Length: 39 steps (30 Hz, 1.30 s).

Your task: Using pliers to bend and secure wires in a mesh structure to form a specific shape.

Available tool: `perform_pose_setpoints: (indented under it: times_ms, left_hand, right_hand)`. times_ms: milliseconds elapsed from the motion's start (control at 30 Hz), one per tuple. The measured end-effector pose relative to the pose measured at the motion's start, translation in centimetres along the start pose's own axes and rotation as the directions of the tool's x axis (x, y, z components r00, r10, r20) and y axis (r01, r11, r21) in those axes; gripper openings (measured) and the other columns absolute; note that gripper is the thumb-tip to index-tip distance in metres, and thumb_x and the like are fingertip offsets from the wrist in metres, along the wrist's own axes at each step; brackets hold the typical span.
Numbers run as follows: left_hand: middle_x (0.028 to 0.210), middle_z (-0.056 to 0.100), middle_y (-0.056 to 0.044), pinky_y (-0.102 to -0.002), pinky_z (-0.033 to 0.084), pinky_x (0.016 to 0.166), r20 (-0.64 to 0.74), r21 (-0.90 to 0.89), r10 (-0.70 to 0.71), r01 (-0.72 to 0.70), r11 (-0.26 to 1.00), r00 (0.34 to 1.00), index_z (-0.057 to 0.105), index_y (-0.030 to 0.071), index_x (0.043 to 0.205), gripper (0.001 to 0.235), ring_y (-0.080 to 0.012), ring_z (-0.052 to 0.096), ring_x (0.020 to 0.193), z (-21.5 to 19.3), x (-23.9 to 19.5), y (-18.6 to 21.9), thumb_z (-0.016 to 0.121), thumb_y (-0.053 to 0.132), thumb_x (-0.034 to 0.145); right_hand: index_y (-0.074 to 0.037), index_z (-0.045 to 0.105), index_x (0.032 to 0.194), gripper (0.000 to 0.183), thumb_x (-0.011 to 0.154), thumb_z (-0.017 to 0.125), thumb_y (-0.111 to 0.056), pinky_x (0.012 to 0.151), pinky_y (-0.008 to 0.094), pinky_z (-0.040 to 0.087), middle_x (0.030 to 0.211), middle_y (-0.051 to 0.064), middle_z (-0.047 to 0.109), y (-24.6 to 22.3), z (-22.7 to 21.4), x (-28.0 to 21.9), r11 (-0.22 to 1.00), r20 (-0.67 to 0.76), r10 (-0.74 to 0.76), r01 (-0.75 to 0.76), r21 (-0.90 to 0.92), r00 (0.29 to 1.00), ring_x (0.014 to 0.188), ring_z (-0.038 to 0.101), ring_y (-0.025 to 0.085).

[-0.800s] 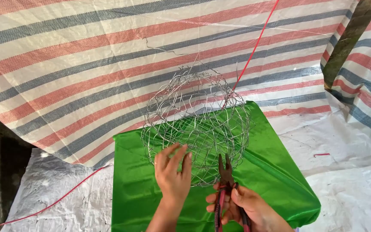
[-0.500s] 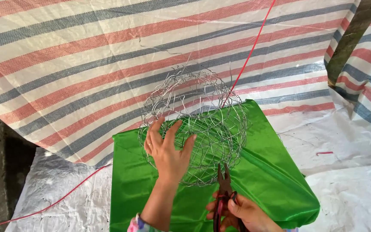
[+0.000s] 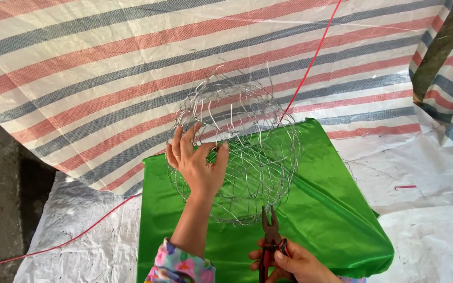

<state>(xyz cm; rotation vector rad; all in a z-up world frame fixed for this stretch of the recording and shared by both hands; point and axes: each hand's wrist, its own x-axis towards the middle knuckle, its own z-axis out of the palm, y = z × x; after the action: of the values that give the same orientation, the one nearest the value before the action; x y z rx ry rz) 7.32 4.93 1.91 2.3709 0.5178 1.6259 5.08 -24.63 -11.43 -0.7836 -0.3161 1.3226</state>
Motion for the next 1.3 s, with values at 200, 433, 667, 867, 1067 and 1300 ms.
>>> perform_pose_setpoints:
  times_ms: [200, 433, 667, 867, 1067, 1300]
  left_hand:
    - [0.142, 0.058, -0.007, -0.053, 0.021, 0.121, 0.049, -0.094, 0.012, -0.007, 0.996, 0.999, 0.078, 0.016, 0.08, 0.036, -0.0332, 0.043, 0.142, -2.3, -2.2, 0.9, 0.065, 0.046, 0.095]
    - [0.157, 0.042, -0.01, -0.054, 0.026, 0.125, -0.051, -0.187, -0.102, 0.09, 0.978, 0.994, 0.06, 0.015, 0.135, 0.036, -0.0369, 0.032, 0.154, -4.6, -10.0, -0.8, 0.06, 0.022, 0.099]
    - [0.16, 0.037, -0.013, -0.058, 0.027, 0.124, 0.085, -0.107, -0.104, 0.113, 0.988, 0.991, 0.058, 0.014, 0.134, 0.061, -0.0415, 0.03, 0.153, -5.1, -18.4, -0.6, 0.056, 0.054, 0.089]
    - [0.16, 0.039, -0.012, -0.057, 0.02, 0.124, 0.153, -0.107, -0.127, 0.144, 0.984, 0.98, 0.059, 0.018, 0.136, 0.056, -0.0412, 0.024, 0.156, -3.8, -20.6, -1.2, 0.068, 0.035, 0.083]
    - [0.15, 0.049, -0.005, -0.058, 0.021, 0.122, 0.155, -0.013, -0.113, 0.117, 0.993, 0.981, 0.076, 0.024, 0.108, 0.031, -0.041, 0.027, 0.152, -3.6, -20.0, -0.9, 0.077, 0.042, 0.082]
    - [0.149, 0.051, -0.006, -0.057, 0.017, 0.123, 0.171, -0.039, -0.101, 0.109, 0.993, 0.98, 0.074, 0.023, 0.104, 0.024, -0.0377, 0.021, 0.154, -4.0, -19.9, -0.9, 0.078, 0.02, 0.08]
  right_hand:
    - [-0.001, 0.051, 0.144, 0.054, 0.095, 0.058, -0.025, 0.076, 0.039, 0.063, 0.137, 0.029, 0.071, -0.4, 1.9, -0.2, 0.998, -0.07, 0.059, -0.059, 0.006, 0.996, 0.119, 0.073, 0.041]
    - [0.003, 0.046, 0.145, 0.059, 0.095, 0.056, -0.025, 0.075, 0.045, 0.065, 0.143, 0.035, 0.062, -2.7, 4.9, 1.5, 0.99, -0.026, 0.053, -0.049, 0.13, 0.998, 0.123, 0.068, 0.049]
    - [0.008, 0.048, 0.142, 0.051, 0.102, 0.045, -0.024, 0.076, 0.04, 0.066, 0.135, 0.035, 0.065, -4.9, 8.7, 4.3, 0.961, -0.041, -0.037, 0.047, 0.274, 0.998, 0.119, 0.068, 0.045]
    - [0.007, 0.05, 0.141, 0.049, 0.104, 0.044, -0.024, 0.07, 0.038, 0.064, 0.13, 0.033, 0.068, -4.9, 9.8, 5.1, 0.962, -0.168, -0.06, 0.102, 0.252, 0.984, 0.111, 0.071, 0.041]
    - [0.008, 0.049, 0.142, 0.049, 0.102, 0.046, -0.022, 0.07, 0.04, 0.062, 0.13, 0.033, 0.067, -4.3, 9.9, 5.3, 0.964, -0.187, -0.063, 0.108, 0.242, 0.98, 0.112, 0.07, 0.043]
    - [0.007, 0.05, 0.14, 0.048, 0.102, 0.046, -0.021, 0.07, 0.04, 0.063, 0.129, 0.034, 0.069, -4.2, 9.4, 4.9, 0.975, -0.181, -0.037, 0.075, 0.208, 0.983, 0.111, 0.071, 0.043]
